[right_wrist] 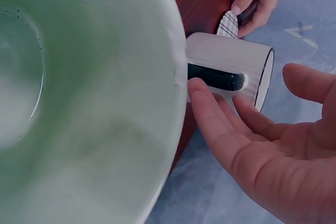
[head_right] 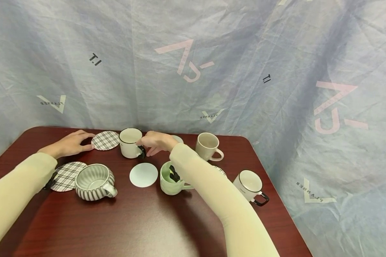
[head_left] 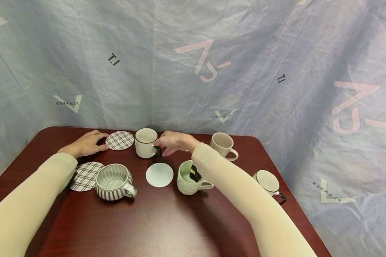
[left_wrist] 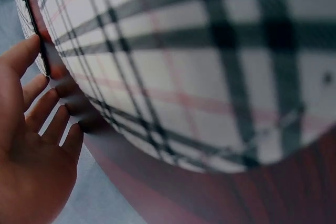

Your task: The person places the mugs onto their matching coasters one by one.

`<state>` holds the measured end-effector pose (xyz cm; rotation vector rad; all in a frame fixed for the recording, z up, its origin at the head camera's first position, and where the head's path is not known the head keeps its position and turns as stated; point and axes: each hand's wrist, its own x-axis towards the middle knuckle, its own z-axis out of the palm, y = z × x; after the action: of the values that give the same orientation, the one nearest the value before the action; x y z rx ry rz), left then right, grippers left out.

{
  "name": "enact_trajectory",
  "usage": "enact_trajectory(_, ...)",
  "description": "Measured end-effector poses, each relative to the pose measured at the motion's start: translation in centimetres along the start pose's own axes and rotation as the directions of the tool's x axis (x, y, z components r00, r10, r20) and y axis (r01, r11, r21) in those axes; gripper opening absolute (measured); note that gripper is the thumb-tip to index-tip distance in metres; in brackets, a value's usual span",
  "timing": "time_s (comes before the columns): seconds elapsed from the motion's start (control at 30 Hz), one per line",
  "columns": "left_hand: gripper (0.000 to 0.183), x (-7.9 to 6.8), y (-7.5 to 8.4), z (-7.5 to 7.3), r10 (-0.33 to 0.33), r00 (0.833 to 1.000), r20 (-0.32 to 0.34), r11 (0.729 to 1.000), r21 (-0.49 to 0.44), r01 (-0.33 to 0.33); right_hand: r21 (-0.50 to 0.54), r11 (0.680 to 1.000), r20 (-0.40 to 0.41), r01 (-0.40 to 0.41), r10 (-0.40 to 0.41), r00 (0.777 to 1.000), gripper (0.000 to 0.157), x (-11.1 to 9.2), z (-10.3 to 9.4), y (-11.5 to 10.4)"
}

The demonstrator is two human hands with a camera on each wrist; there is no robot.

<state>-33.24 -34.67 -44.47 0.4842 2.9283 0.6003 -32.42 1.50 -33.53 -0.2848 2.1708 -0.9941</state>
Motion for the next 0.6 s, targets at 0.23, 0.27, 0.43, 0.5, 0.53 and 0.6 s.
enact_trajectory(0.23, 0.064, 0.20, 0.12, -0.03, 0.003, 1.000, 0.008, 1.000, 0.000, -0.003, 0.034, 0.999, 0.017, -0.007, 0.007, 1.000, 0.047, 0.07, 0.14, 0.34)
enact_trajectory(0.27, 0.064, 0.23, 0.09, -0.01, 0.002, 1.000, 0.009, 1.000, -0.002, -0.002, 0.038, 0.999, 0.018, -0.008, 0.008, 1.000, 0.046, 0.10, 0.15, 0.38)
enact_trajectory(0.43, 0.066, 0.19, -0.05, 0.00, -0.007, 1.000, 0.020, 1.000, -0.020, 0.007, 0.050, 0.999, 0.038, -0.016, 0.014, 0.999, 0.048, 0.35, 0.20, 0.52)
enact_trajectory(0.5, 0.066, 0.15, -0.05, -0.03, -0.006, 1.000, 0.023, 1.000, -0.025, 0.007, 0.051, 0.998, 0.048, -0.021, 0.019, 0.999, 0.049, 0.41, 0.24, 0.54)
enact_trajectory(0.53, 0.066, 0.18, -0.07, -0.02, -0.005, 1.000, 0.023, 1.000, -0.026, 0.006, 0.049, 0.998, 0.051, -0.025, 0.023, 0.998, 0.050, 0.43, 0.27, 0.54)
enact_trajectory(0.6, 0.065, 0.25, -0.12, 0.02, -0.002, 1.000, 0.018, 1.000, -0.028, 0.003, 0.051, 0.998, 0.056, -0.032, 0.029, 0.998, 0.050, 0.46, 0.33, 0.55)
